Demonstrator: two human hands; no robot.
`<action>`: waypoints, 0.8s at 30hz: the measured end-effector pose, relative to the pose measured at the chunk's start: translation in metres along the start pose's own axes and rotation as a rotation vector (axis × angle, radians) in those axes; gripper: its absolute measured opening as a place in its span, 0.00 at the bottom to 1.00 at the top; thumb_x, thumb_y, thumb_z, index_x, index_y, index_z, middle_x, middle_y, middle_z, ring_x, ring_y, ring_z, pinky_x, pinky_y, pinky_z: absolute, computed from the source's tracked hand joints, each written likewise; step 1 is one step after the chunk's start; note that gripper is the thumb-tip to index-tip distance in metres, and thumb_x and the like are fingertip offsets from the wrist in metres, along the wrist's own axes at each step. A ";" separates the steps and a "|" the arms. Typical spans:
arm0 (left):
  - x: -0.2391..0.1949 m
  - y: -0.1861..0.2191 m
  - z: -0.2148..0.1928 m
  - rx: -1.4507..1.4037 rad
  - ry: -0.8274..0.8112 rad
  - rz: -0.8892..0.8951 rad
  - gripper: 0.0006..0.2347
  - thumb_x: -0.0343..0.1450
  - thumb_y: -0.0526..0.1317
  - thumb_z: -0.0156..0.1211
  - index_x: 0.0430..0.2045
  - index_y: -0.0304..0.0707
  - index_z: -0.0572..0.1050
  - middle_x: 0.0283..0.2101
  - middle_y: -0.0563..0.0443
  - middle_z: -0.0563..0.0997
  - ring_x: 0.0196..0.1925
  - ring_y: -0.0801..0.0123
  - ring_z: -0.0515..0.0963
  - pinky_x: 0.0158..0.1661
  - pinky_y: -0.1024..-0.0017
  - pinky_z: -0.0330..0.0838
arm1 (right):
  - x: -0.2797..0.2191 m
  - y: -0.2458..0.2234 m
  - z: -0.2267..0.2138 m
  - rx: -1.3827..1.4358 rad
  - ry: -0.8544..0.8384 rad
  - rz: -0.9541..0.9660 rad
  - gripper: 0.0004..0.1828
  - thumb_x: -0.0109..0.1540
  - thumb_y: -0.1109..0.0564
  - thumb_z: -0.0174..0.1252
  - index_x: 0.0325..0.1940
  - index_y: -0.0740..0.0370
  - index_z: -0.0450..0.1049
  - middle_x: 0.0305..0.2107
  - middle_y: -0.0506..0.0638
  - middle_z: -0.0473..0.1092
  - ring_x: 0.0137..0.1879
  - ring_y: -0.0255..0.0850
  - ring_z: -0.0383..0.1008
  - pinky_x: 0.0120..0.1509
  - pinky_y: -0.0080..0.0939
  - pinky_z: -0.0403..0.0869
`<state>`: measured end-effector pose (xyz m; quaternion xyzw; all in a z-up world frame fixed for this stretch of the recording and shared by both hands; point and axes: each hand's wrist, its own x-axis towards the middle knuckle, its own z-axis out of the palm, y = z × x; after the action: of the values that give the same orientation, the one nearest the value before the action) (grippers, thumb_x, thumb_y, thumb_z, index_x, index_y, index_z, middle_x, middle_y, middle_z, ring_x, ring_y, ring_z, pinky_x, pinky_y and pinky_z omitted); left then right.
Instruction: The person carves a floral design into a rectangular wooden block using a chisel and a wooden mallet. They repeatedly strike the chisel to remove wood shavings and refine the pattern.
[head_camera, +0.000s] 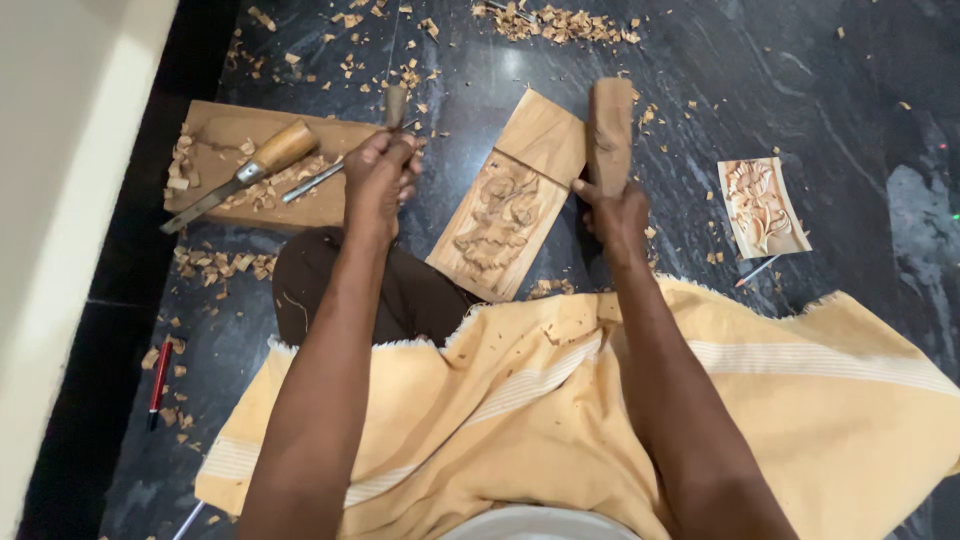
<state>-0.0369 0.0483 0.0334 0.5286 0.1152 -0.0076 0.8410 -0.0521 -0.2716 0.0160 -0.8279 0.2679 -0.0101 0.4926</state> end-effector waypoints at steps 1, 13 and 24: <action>-0.001 0.004 0.001 0.012 0.036 0.001 0.04 0.74 0.36 0.58 0.30 0.37 0.75 0.21 0.55 0.73 0.15 0.83 0.62 0.15 0.82 0.51 | 0.002 0.003 0.001 0.014 0.044 0.009 0.28 0.54 0.50 0.73 0.48 0.73 0.73 0.27 0.60 0.76 0.23 0.42 0.74 0.26 0.42 0.71; -0.001 0.016 0.018 0.200 0.093 0.124 0.06 0.72 0.39 0.64 0.32 0.35 0.80 0.16 0.60 0.72 0.12 0.85 0.61 0.14 0.81 0.50 | -0.050 -0.021 -0.057 -0.674 0.224 -0.411 0.40 0.55 0.48 0.74 0.65 0.65 0.67 0.58 0.65 0.66 0.61 0.59 0.70 0.61 0.57 0.71; 0.013 -0.007 0.001 0.312 0.149 0.149 0.06 0.70 0.35 0.66 0.25 0.31 0.80 0.16 0.60 0.72 0.14 0.82 0.63 0.16 0.78 0.52 | -0.024 -0.006 -0.001 -0.636 0.066 -0.756 0.52 0.55 0.41 0.75 0.73 0.66 0.60 0.68 0.70 0.55 0.71 0.66 0.57 0.73 0.58 0.62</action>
<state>-0.0252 0.0459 0.0247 0.6589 0.1352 0.0763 0.7360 -0.0701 -0.2591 0.0272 -0.9757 -0.0459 -0.1321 0.1685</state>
